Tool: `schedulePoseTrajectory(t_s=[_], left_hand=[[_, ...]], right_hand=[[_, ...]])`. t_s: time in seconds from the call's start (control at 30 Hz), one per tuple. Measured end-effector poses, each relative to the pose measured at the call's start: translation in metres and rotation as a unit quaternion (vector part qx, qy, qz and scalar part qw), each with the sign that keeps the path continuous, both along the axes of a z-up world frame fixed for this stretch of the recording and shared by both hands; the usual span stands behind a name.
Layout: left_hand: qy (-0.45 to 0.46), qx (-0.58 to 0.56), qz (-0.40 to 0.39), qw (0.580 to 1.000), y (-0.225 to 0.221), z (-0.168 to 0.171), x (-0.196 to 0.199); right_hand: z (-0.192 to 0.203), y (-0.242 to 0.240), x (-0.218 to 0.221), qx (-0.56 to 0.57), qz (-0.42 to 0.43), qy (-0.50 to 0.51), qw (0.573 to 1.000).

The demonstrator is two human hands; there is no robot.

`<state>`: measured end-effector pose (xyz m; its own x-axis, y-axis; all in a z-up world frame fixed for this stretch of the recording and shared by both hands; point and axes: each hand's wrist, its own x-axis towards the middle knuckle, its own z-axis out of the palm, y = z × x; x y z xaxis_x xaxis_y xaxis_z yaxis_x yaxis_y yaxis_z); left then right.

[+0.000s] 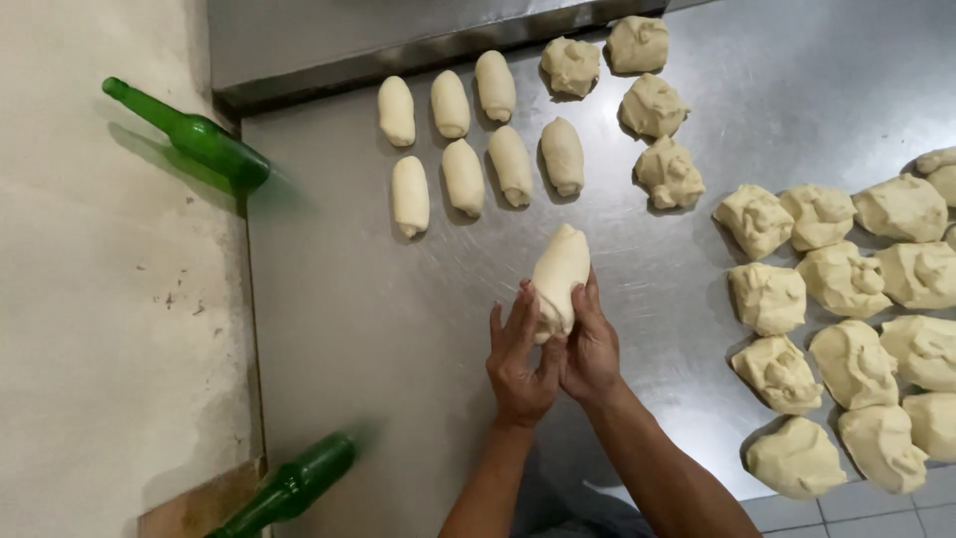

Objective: Shaping portions of dough into rolls using a glass bottle as a rolling pin on a stainless steel table.

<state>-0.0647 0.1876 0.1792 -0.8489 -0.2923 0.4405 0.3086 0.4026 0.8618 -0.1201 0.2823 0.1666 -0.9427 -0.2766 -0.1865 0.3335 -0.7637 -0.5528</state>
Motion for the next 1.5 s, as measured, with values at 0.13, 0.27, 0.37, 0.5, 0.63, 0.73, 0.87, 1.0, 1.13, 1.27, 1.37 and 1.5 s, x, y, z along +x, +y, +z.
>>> schedulePoseTrajectory(t_s=[0.13, 0.27, 0.37, 0.5, 0.63, 0.73, 0.87, 1.0, 1.13, 1.27, 1.37, 1.5], left_hand=[[0.001, 0.009, -0.102, 0.995, -0.028, -0.007, 0.007], [0.044, -0.048, -0.107, 0.992, -0.028, -0.024, 0.008], [0.065, -0.018, -0.058, 0.996, -0.016, -0.039, 0.002], [0.035, 0.038, 0.029, 0.998, -0.001, -0.050, 0.011], [0.041, 0.012, 0.031, 0.999, -0.005, -0.004, 0.007], [0.063, -0.023, -0.025, 0.997, -0.008, -0.016, 0.004], [0.061, -0.111, -0.054, 0.990, -0.001, -0.079, 0.020], [0.068, -0.078, -0.075, 0.992, -0.004, -0.055, 0.025], [0.035, 0.041, -0.014, 0.998, -0.006, -0.010, 0.016], [-0.099, 0.327, 0.061, 0.938, -0.020, -0.020, -0.005], [-0.117, 0.478, 0.071, 0.868, -0.032, -0.009, -0.012], [-0.083, 0.563, 0.146, 0.810, -0.025, -0.004, -0.005]], right_hand=[[-0.010, 0.018, 0.007, -0.135, 0.028, -0.081, 0.987], [-0.014, 0.031, 0.019, -0.108, 0.074, -0.071, 0.989], [-0.012, 0.026, 0.021, -0.138, 0.098, -0.043, 0.985], [0.004, 0.013, 0.024, -0.013, 0.053, -0.074, 0.996], [0.017, 0.009, 0.024, 0.023, 0.047, -0.055, 0.997], [0.011, 0.011, 0.026, 0.108, 0.029, -0.097, 0.989], [0.004, 0.016, 0.027, 0.052, 0.031, -0.079, 0.995], [-0.006, 0.016, 0.021, 0.010, 0.030, -0.057, 0.998], [0.003, 0.017, 0.020, 0.172, 0.053, -0.043, 0.983], [0.020, 0.004, 0.026, 0.418, 0.180, 0.243, 0.857], [0.030, -0.011, 0.033, 0.470, 0.218, 0.221, 0.826], [0.004, -0.023, 0.054, 0.533, 0.028, 0.386, 0.752]])
